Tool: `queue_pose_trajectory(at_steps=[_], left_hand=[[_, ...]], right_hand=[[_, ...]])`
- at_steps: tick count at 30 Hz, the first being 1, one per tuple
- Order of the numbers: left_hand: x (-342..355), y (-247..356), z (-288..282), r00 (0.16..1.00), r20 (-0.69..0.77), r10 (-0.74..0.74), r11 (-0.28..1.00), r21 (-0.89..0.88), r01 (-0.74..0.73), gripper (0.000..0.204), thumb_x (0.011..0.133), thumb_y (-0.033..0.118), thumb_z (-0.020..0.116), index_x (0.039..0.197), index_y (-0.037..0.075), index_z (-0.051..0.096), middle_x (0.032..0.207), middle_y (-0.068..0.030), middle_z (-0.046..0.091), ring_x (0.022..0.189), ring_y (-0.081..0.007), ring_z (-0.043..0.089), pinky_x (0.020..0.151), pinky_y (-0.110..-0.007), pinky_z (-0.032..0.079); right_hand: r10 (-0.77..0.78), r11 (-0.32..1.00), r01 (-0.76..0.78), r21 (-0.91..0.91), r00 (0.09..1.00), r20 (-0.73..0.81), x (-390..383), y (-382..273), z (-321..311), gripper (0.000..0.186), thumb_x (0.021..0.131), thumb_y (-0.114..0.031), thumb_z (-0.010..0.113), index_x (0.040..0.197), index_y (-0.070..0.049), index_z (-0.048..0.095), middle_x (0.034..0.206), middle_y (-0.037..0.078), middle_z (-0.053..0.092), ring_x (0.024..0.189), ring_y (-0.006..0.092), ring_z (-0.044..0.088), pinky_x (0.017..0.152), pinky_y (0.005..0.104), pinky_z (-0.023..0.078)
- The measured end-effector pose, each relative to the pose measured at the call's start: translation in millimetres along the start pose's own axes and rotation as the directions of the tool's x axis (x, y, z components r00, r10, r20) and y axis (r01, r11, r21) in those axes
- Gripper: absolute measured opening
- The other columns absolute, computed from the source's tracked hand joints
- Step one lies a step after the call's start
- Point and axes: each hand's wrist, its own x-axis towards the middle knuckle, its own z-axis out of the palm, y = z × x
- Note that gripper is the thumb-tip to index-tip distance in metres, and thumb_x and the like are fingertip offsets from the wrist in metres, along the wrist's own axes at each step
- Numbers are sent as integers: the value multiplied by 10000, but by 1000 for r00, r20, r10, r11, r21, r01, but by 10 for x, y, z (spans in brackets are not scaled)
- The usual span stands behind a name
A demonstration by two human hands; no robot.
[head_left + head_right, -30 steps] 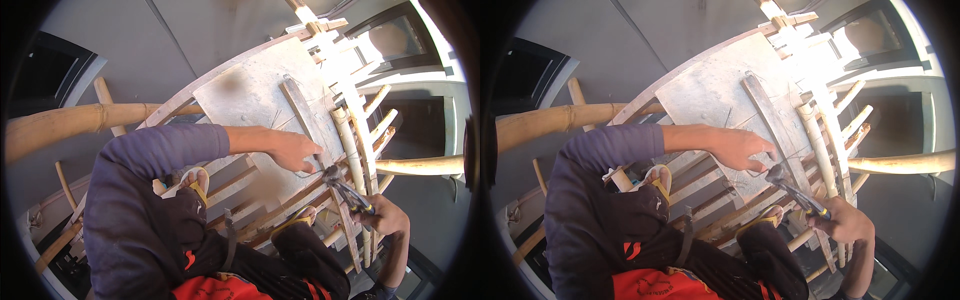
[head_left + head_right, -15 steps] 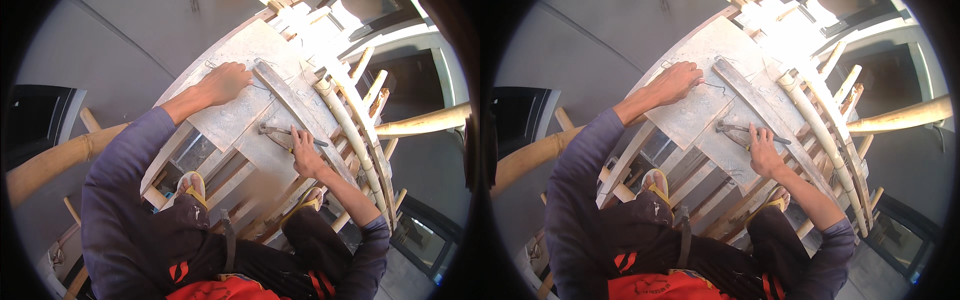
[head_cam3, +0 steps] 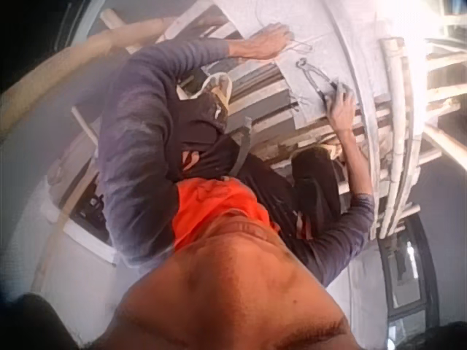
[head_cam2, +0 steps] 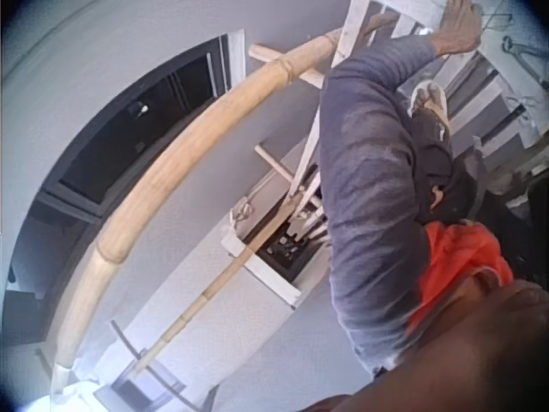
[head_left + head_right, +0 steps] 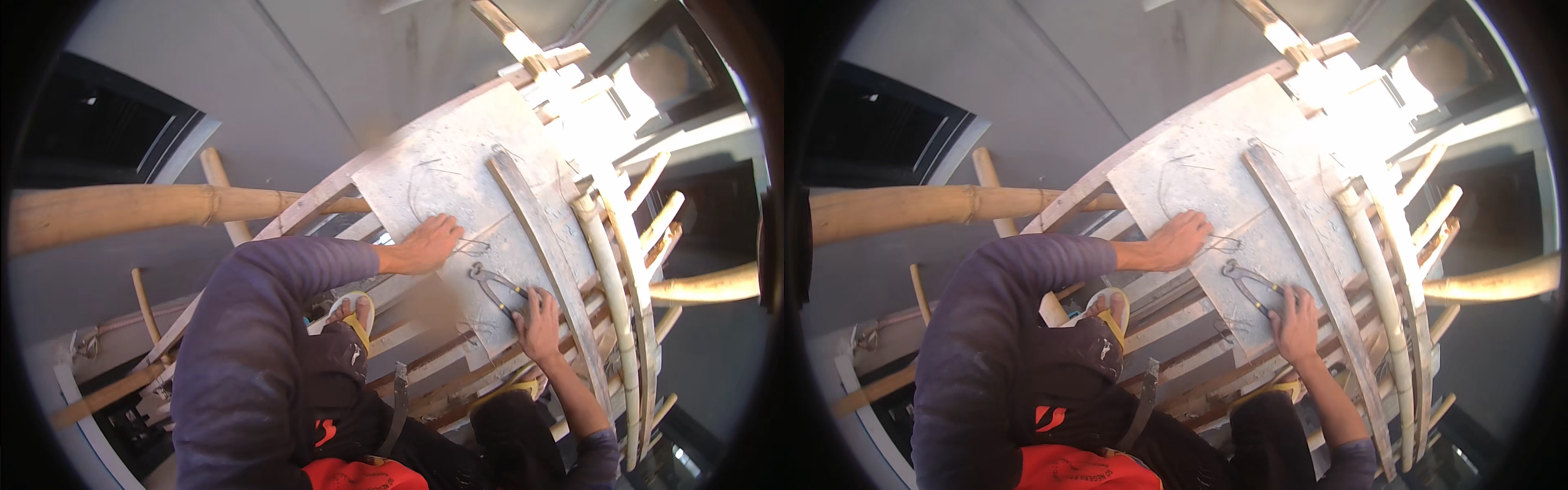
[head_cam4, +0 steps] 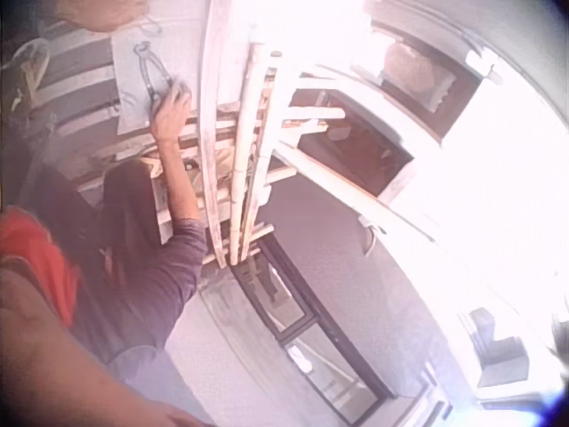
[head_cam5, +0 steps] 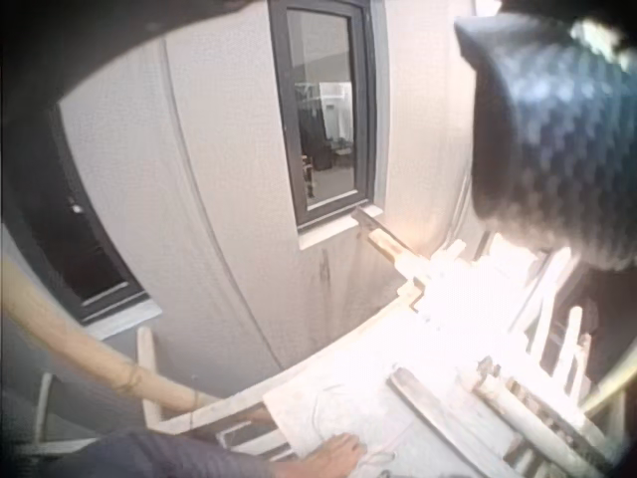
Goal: The person dismantles a bamboo scaffolding structure by cutting wire ties with pliers and removing bamboo poles and wooden planks. They place the removed components onto the floor below.
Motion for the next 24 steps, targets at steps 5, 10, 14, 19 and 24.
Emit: queue_pose_trajectory(at_steps=[5, 10, 14, 19, 24], left_hand=[[15, 170, -350, 942, -260, 213, 965, 209, -161, 391, 743, 218, 664, 1064, 10, 583, 1032, -140, 545, 1050, -282, 510, 963, -422, 354], [159, 36, -381, 933, -201, 299, 934, 261, -243, 293, 718, 228, 659, 945, 50, 607, 996, -120, 571, 1015, -260, 537, 967, -429, 365], [224, -27, -417, 934, -236, 270, 941, 271, -203, 311, 684, 169, 634, 970, 49, 617, 990, -118, 575, 1022, -266, 539, 1008, -431, 361], [399, 60, -451, 913, -207, 352, 934, 145, -327, 523, 647, 101, 604, 1166, 36, 599, 1097, -135, 571, 1113, -287, 519, 1070, -460, 304], [471, 240, -581, 926, -183, 331, 943, 17, -334, 648, 671, 113, 634, 1298, 46, 486, 1247, -175, 491, 1228, -309, 429, 1082, -486, 283]], right_hand=[[255, 958, -276, -81, 946, -199, -405, 836, -88, 722, 817, -34, 596, 1444, 33, 244, 1338, 297, 367, 1241, 468, 353, 1066, 507, 277], [128, 968, -111, -227, 990, 60, -1188, 1511, -92, 796, 799, -142, 632, 1437, 73, 207, 1378, 339, 293, 1230, 514, 336, 1044, 560, 257], [445, 892, -423, -161, 883, 146, -1077, 1580, -123, 837, 766, -137, 708, 1429, 54, 234, 1348, 323, 397, 1213, 490, 410, 1021, 516, 342], [456, 888, -421, -186, 858, 235, -1096, 1806, -222, 808, 776, -166, 707, 1426, 40, 272, 1304, 327, 472, 1186, 485, 485, 993, 486, 417], [495, 869, -481, -116, 851, 175, -1065, 1608, -461, 844, 725, -78, 728, 1413, 102, 273, 1315, 357, 457, 1173, 495, 498, 987, 472, 427]])
